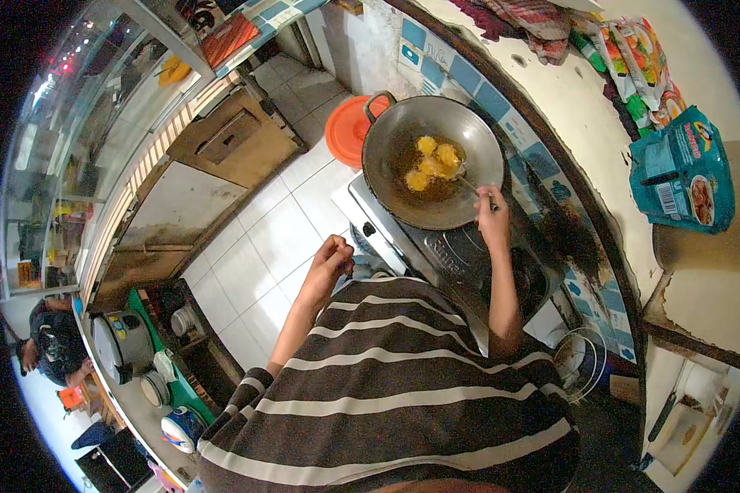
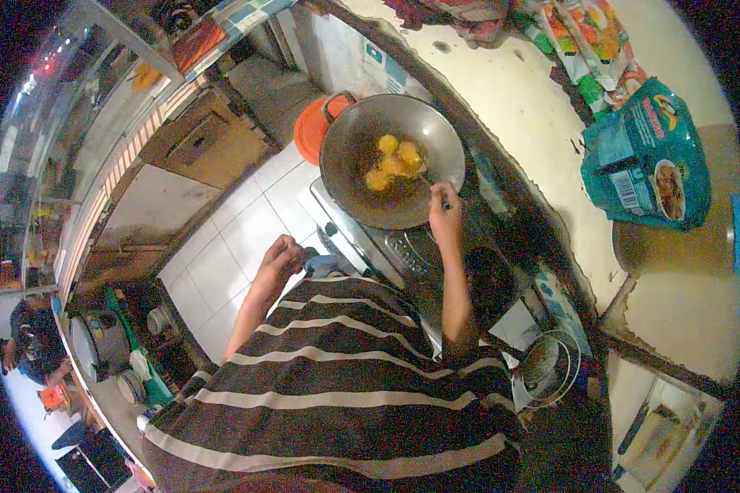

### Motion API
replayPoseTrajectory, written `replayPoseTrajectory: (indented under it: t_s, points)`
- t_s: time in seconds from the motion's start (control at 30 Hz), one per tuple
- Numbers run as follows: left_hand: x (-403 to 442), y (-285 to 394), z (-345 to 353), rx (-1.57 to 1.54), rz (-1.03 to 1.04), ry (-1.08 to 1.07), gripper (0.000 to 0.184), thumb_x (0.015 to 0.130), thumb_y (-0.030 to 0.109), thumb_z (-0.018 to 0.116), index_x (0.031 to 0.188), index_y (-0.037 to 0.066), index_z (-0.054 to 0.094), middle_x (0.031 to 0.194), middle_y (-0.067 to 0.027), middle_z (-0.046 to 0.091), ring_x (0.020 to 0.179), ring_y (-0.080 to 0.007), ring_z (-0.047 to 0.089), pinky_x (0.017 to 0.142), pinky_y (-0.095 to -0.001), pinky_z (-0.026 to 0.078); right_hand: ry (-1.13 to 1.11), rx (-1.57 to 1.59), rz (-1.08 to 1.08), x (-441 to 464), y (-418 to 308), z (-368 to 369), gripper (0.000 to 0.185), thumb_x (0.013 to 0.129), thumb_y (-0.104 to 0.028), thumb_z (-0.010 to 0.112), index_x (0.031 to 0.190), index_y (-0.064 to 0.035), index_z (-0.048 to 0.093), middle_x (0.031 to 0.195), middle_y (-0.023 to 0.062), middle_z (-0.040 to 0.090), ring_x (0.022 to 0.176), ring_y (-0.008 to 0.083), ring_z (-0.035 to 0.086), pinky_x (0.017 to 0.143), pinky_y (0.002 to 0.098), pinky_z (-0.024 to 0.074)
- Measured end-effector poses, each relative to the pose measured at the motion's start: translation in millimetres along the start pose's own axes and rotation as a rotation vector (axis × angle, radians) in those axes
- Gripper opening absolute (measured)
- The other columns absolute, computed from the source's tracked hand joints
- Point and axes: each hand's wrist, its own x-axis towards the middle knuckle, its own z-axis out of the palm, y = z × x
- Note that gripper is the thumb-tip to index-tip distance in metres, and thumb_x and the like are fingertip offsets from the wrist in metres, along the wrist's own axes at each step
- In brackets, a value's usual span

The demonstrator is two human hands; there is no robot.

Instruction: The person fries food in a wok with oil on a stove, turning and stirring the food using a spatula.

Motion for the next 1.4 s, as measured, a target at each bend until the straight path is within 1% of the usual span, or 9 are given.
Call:
replayPoseTrajectory:
  t_s: [0.1, 0.3, 0.6, 0.8, 0.9, 1.0, 1.1, 1.3, 1.4]
  points:
    - [2.5, -2.9, -2.5, 0.003, 0.023, -0.031, 0.013, 0.091, 0.014, 0.055, 0.087, 0.012, 0.043, 0.077, 0.0010, 0.044, 0.067, -0.0109, 0.044, 0.061, -0.0247, 0.037, -0.067, 0.142, 0.159, -5.9, 4.7, 1.1, 0.033, 0.096, -0.033, 0.049, 0.102, -0.0031, 0.063, 0.081, 0.0060, 0.063, 0.064, 0.0105, 0.058, 0.050, 0.0264, 0.0472]
    - [3.2, -1.4, 2.0, 0.029, 0.018, -0.032, 0.013, 0.090, 0.012, 0.055, 0.087, 0.012, 0.043, 0.077, 0.0007, 0.045, 0.066, -0.0106, 0.044, 0.061, -0.0249, 0.038, -0.080, 0.331, 0.044, -3.1, 31.3, 8.3, 0.030, 0.096, -0.031, 0.052, 0.098, -0.0037, 0.063, 0.083, 0.0064, 0.066, 0.071, 0.0128, 0.061, 0.058, 0.0261, 0.0511]
    - [4.1, -0.6, 1.4, 0.017, 0.001, -0.033, 0.012, 0.090, 0.012, 0.054, 0.088, 0.012, 0.042, 0.077, 0.0008, 0.045, 0.067, -0.0105, 0.045, 0.061, -0.0246, 0.038, 0.023, 0.519, 0.035, -13.4, 31.0, 3.3, 0.028, 0.097, -0.021, 0.049, 0.095, 0.0038, 0.063, 0.084, 0.0101, 0.065, 0.072, 0.0152, 0.063, 0.063, 0.0285, 0.0532]
    - [5.3, -0.7, 3.1, 0.028, -0.012, -0.040, 0.012, 0.091, 0.014, 0.054, 0.087, 0.013, 0.043, 0.077, 0.0014, 0.044, 0.066, -0.0104, 0.044, 0.060, -0.0244, 0.036, 0.041, 0.353, -0.008, -15.8, 31.1, -0.7, 0.026, 0.097, -0.018, 0.048, 0.094, 0.0039, 0.062, 0.085, 0.0078, 0.063, 0.072, 0.0122, 0.059, 0.064, 0.0268, 0.0518]
    - [7.0, -2.1, 4.5, 0.029, -0.029, -0.014, 0.013, 0.092, 0.015, 0.054, 0.087, 0.013, 0.042, 0.076, 0.0018, 0.043, 0.065, -0.0100, 0.041, 0.060, -0.0242, 0.034, 0.036, 0.149, -0.150, -18.6, 25.5, -4.0, 0.025, 0.098, -0.019, 0.048, 0.096, 0.0030, 0.061, 0.087, 0.0064, 0.063, 0.073, 0.0117, 0.058, 0.065, 0.0261, 0.0501]
    - [6.8, -1.7, 5.7, 0.025, -0.020, -0.046, 0.013, 0.092, 0.016, 0.054, 0.087, 0.013, 0.042, 0.075, 0.0021, 0.042, 0.063, -0.0097, 0.039, 0.059, -0.0244, 0.033, 0.022, 0.056, -0.124, -19.2, 23.3, -7.1, 0.022, 0.097, -0.021, 0.048, 0.094, -0.0030, 0.060, 0.087, 0.0024, 0.063, 0.079, 0.0125, 0.058, 0.072, 0.0279, 0.0468]
    - [7.5, -1.8, 6.5, 0.027, -0.011, -0.054, 0.013, 0.092, 0.015, 0.054, 0.087, 0.013, 0.042, 0.074, 0.0024, 0.041, 0.063, -0.0094, 0.037, 0.058, -0.0244, 0.032, 0.005, 0.083, -0.110, -18.6, 18.1, -9.6, 0.020, 0.097, -0.018, 0.049, 0.094, -0.0027, 0.060, 0.088, 0.0052, 0.064, 0.081, 0.0153, 0.059, 0.074, 0.0303, 0.0465]
    - [8.2, -1.5, 6.2, 0.034, -0.010, -0.047, 0.012, 0.093, 0.014, 0.053, 0.087, 0.013, 0.043, 0.074, 0.0024, 0.041, 0.063, -0.0096, 0.039, 0.059, -0.0243, 0.033, 0.065, -0.220, -0.361, -16.5, 7.4, -15.2, 0.013, 0.092, -0.009, 0.049, 0.093, -0.0015, 0.059, 0.090, 0.0130, 0.061, 0.085, 0.0303, 0.059, 0.079, 0.0358, 0.0456]
    - [9.5, -3.1, 4.8, 0.030, -0.005, -0.049, 0.011, 0.092, 0.013, 0.053, 0.087, 0.013, 0.043, 0.074, 0.0023, 0.042, 0.064, -0.0097, 0.039, 0.059, -0.0244, 0.033, 0.043, -0.292, -0.429, -19.6, -2.7, -18.5, 0.010, 0.089, -0.005, 0.050, 0.092, -0.0010, 0.059, 0.090, 0.0146, 0.059, 0.085, 0.0336, 0.059, 0.080, 0.0364, 0.0459]
